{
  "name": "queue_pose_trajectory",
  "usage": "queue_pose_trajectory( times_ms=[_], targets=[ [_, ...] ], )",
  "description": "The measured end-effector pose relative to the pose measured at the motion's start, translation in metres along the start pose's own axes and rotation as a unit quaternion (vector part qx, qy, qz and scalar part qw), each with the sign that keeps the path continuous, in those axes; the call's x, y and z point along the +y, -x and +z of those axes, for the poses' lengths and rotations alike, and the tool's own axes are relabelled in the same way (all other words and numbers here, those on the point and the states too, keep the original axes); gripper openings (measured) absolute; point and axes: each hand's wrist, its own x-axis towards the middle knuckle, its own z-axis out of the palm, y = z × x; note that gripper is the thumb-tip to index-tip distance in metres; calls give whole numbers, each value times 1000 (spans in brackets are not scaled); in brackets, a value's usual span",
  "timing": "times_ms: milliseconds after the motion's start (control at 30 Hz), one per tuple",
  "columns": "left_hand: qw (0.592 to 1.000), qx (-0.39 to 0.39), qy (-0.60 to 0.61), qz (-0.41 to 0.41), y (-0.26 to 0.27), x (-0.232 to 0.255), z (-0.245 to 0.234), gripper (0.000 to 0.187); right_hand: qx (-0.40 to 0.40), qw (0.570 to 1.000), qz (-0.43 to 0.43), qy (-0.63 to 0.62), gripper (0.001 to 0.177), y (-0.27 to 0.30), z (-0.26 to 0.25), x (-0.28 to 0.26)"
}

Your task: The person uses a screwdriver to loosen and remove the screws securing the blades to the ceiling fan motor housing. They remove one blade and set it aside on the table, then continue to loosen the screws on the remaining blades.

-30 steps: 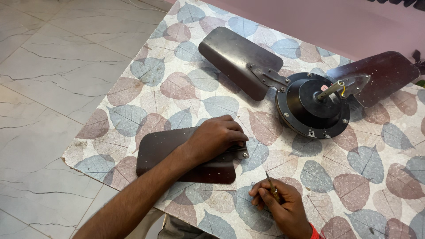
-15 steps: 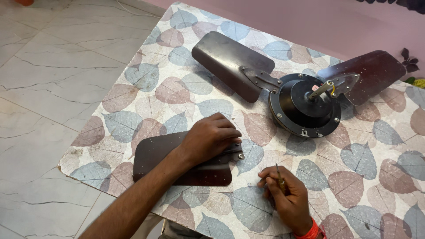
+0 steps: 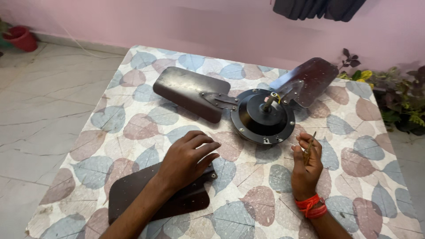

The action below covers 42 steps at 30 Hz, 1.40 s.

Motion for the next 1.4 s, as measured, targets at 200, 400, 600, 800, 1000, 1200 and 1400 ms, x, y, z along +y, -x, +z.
queue_pose_trajectory(
  times_ms=[200,400,600,800,1000,1200,1400],
  targets=[
    [1000,-18,10,10,-31,16,16,35,-25,999,-33,17,28,-37,-10,24],
    [999,-18,20,-44,-73,23,40,63,-68,995,70,-7,46,-48,-8,24],
    [986,-58,31,-153,-125,10,90,92,-110,990,84,-16,56,-46,-8,21],
    [975,-110,-44,-189,-162,-13,135,109,-110,987,117,3,58,-47,-10,24],
    [957,-176,-71,-219,-179,-24,150,122,-111,986,126,26,58,-44,-12,35],
    [960,-180,-59,-209,-177,-26,149,105,-106,991,52,-62,39,-47,-12,39],
    [970,-143,-57,-190,-177,-25,144,82,-95,985,113,-88,45,-49,-12,25]
  ],
)
